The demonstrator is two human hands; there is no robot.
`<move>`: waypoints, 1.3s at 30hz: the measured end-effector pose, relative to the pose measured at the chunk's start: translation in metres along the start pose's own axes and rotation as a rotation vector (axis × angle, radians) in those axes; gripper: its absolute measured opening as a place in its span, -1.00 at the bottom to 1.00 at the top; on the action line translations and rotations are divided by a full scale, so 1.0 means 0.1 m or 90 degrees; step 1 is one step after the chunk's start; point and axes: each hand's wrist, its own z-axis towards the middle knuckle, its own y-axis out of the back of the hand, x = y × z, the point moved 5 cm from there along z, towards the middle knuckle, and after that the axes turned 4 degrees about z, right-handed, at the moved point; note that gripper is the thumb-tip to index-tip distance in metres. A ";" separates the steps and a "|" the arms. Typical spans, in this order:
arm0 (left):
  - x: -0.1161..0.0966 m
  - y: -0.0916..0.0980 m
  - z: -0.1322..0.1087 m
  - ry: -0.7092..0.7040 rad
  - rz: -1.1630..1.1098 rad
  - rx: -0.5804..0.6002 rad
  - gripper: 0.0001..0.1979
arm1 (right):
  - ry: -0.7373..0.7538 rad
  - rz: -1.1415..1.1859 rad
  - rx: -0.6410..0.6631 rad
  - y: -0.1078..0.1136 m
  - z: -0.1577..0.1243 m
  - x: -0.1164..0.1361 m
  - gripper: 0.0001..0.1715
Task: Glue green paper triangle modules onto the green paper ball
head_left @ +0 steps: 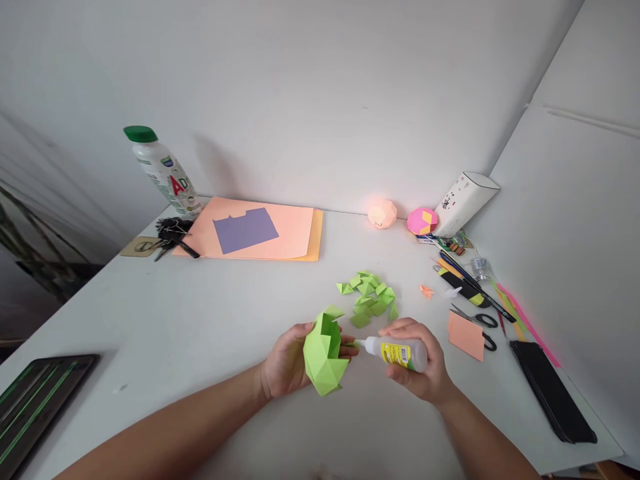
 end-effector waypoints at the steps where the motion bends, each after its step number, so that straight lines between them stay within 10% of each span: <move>1: 0.00 0.00 0.00 0.001 -0.001 0.000 -0.59 | 0.002 -0.001 0.001 0.00 0.00 0.00 -0.61; 39: -0.02 -0.02 0.00 -0.015 -0.002 0.025 -0.59 | 0.067 -0.029 0.027 0.00 0.00 0.08 -0.57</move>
